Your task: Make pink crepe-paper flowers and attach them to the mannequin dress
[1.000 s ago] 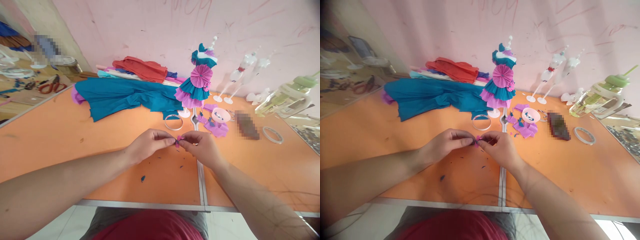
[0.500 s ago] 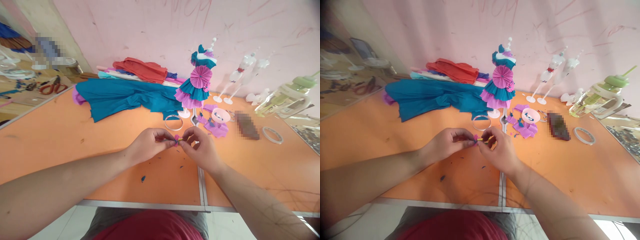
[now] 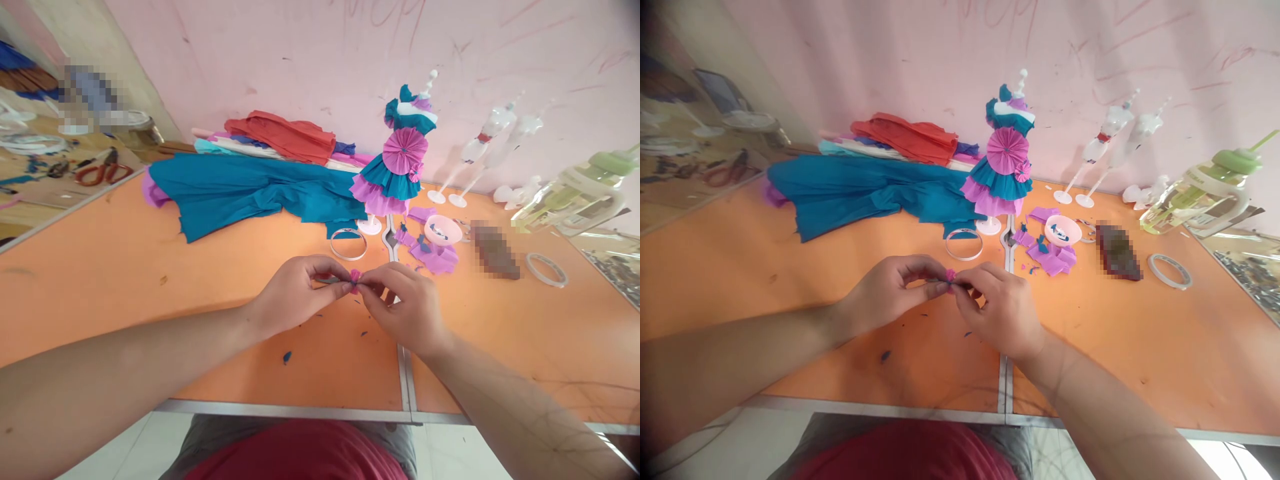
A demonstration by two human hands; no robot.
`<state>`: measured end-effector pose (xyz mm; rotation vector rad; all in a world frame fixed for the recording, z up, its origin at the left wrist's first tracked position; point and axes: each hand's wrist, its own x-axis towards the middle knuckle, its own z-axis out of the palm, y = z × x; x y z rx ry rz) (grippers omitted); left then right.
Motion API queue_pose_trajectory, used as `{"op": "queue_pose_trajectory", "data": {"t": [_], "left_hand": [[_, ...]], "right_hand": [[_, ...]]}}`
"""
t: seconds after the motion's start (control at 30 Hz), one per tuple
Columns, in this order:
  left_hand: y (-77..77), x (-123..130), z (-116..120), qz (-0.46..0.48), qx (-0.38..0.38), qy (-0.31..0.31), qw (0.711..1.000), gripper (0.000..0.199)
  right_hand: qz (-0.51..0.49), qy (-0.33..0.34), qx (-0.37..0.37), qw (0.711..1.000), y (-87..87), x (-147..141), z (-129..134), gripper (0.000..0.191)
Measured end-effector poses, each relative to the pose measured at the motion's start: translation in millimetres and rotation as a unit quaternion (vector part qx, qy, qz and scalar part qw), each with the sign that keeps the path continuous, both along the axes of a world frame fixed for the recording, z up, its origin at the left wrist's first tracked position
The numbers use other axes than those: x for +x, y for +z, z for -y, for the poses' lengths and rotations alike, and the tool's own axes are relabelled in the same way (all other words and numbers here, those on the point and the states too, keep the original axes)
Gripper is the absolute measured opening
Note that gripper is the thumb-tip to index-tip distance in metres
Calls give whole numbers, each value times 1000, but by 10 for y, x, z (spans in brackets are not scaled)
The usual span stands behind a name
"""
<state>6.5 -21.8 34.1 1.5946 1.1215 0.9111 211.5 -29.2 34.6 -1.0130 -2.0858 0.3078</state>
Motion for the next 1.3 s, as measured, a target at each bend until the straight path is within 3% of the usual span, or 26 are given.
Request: {"op": "queue_pose_trajectory", "data": {"t": [0.17, 0.4, 0.5, 0.57, 0.67, 0.8, 0.9, 1.13, 1.3], "left_hand": [[23, 3, 12, -4, 5, -9, 1000, 27], [19, -2, 17, -13, 9, 7, 1000, 26], [39, 7, 29, -13, 14, 7, 1000, 25], [54, 11, 37, -20, 18, 7, 1000, 25], [66, 8, 40, -32, 30, 1, 999, 23], [51, -5, 23, -37, 51, -16, 998, 21], [39, -20, 4, -48, 74, -33, 996, 21], [11, -32, -24, -77, 20, -24, 996, 28], [-63, -23, -43, -16, -3, -45, 999, 32]], "right_hand": [[-55, -29, -81, 995, 27, -30, -22, 4], [-14, 3, 6, 1000, 20, -5, 20, 8], [-21, -2, 0, 1000, 9, -17, 22, 7], [-36, -2, -38, 999, 23, -32, 15, 6], [-72, -10, -158, 985, 64, -57, -3, 6], [-131, -3, -334, 933, 97, -56, -44, 15], [-163, 26, -410, 897, 89, -27, -74, 25], [-184, 17, -434, 882, 57, -10, -104, 25], [-187, 25, -443, 876, 13, -71, -82, 23]]}}
